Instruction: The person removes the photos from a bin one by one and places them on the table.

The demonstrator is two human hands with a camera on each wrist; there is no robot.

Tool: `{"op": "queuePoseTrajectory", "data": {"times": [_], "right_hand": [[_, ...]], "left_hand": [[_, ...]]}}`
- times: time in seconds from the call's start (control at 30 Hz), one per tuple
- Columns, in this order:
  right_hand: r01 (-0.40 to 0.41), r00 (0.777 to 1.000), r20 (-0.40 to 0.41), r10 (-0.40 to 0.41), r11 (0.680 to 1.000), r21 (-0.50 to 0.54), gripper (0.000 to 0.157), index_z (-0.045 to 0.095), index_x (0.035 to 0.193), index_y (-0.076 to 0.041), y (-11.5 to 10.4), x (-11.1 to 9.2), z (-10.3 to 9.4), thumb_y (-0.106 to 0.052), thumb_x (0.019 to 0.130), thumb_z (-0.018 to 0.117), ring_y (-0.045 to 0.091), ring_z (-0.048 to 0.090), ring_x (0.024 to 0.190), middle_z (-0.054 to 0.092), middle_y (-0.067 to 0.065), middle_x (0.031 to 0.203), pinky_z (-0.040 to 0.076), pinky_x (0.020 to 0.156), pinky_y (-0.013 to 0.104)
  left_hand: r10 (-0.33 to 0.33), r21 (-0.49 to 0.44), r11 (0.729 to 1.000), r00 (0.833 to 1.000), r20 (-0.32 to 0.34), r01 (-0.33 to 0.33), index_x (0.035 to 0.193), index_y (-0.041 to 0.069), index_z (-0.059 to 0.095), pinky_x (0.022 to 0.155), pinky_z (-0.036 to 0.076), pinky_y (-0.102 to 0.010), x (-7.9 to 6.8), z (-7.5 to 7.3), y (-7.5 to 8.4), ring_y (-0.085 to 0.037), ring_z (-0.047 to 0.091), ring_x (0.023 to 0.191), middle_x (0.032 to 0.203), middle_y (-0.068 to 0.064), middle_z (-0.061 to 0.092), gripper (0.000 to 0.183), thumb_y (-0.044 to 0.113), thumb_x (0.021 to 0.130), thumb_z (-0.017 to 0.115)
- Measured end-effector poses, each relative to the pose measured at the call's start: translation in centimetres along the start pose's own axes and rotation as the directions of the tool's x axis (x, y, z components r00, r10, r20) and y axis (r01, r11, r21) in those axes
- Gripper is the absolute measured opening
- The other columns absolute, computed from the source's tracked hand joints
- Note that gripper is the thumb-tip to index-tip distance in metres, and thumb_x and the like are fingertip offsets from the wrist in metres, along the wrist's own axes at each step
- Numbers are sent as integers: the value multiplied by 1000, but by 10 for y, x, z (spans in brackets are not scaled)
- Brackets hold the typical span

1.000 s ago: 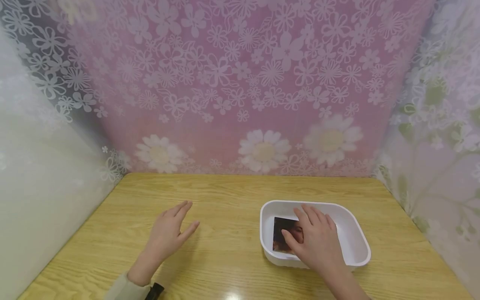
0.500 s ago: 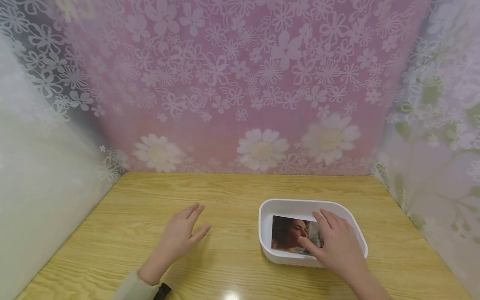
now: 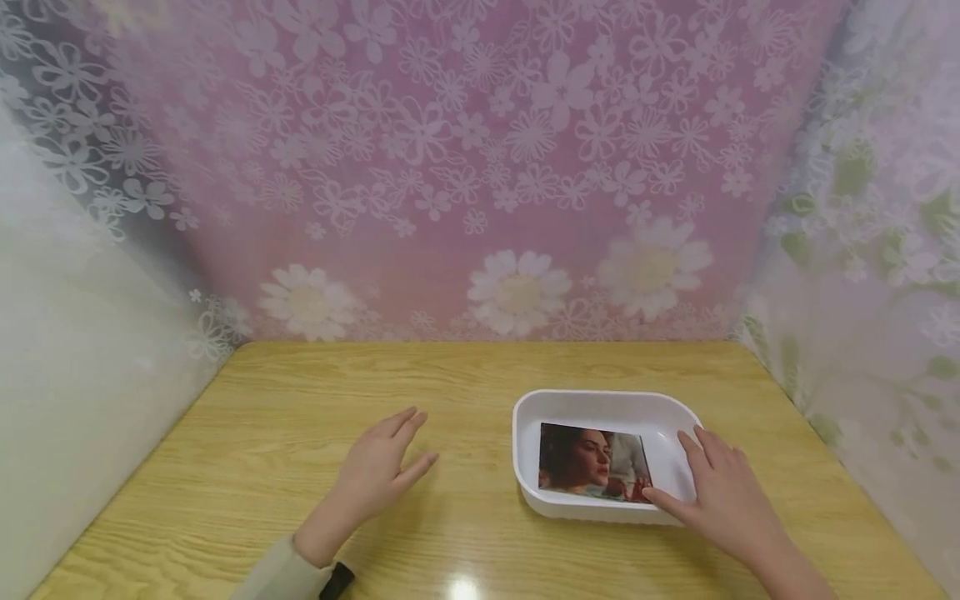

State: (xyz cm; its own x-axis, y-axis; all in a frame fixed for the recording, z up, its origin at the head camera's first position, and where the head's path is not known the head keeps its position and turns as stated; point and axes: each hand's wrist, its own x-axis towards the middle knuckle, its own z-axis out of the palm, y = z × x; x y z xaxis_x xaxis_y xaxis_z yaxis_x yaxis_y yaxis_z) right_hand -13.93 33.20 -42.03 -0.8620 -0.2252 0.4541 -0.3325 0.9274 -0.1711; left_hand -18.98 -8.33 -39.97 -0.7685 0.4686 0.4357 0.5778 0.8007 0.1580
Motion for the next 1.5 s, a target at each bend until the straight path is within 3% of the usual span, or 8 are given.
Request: {"op": "queuePoseTrajectory", "data": {"times": [0.17,0.3,0.53,0.83,0.93,1.17,1.37,1.5], "right_hand": [[-76,987,148,66,995,58,90,27,128,17,2,-4,0,-42,74,67,52,21,117,24,39,128,1,99,55],[-102,978,191,87,992,69,94,18,130,19,0,-8,0,-43,77,64,48,8,125,16,41,131,-7,100,49],[-108,976,196,93,992,69,95,15,130,20,-1,-7,0,-44,78,63,41,-1,128,13,40,133,-5,100,49],[-132,967,230,110,988,83,96,13,130,21,-2,-6,-2,-44,78,62,40,-5,128,10,39,134,-1,99,54],[-145,962,245,119,985,90,97,13,130,22,-2,-6,-2,-44,78,62,40,-5,128,9,39,134,0,99,54],[-171,954,266,135,979,116,100,11,130,22,-1,-5,-3,-44,76,64,42,-5,128,7,40,134,-1,99,53],[-185,952,273,140,971,149,102,8,131,21,-1,-5,-2,-43,76,65,42,-6,128,5,39,135,-1,99,53],[-184,953,269,138,971,154,103,6,131,20,-1,-4,-3,-43,75,66,43,-4,127,5,39,135,-2,99,52]], "left_hand": [[31,-16,999,999,12,-31,126,6,48,86,39,-45,7,1,9,-28,46,111,123,-15,49,56,49,89,43],[53,-47,998,998,25,-52,127,6,47,87,39,-44,15,2,18,-27,45,113,125,-14,47,57,49,90,40],[91,-168,982,994,53,-81,128,5,44,90,37,-40,37,2,40,-25,42,116,127,-13,46,59,50,91,36],[89,-280,959,985,145,-45,128,7,44,91,37,-33,79,15,68,-19,43,116,126,-7,47,62,54,87,41],[115,-290,956,971,208,-51,128,9,44,90,38,-31,93,23,77,-17,44,115,126,-5,47,64,54,84,46],[203,-235,964,918,341,-126,133,11,39,91,36,-26,122,48,94,-13,40,117,129,-2,44,74,57,77,54],[257,-179,964,874,413,-199,133,11,38,90,35,-23,136,71,105,-10,43,114,128,1,44,82,61,70,59],[285,-77,956,844,454,-282,132,11,38,92,32,-20,140,86,110,-8,42,115,128,2,44,87,65,68,57]]}}
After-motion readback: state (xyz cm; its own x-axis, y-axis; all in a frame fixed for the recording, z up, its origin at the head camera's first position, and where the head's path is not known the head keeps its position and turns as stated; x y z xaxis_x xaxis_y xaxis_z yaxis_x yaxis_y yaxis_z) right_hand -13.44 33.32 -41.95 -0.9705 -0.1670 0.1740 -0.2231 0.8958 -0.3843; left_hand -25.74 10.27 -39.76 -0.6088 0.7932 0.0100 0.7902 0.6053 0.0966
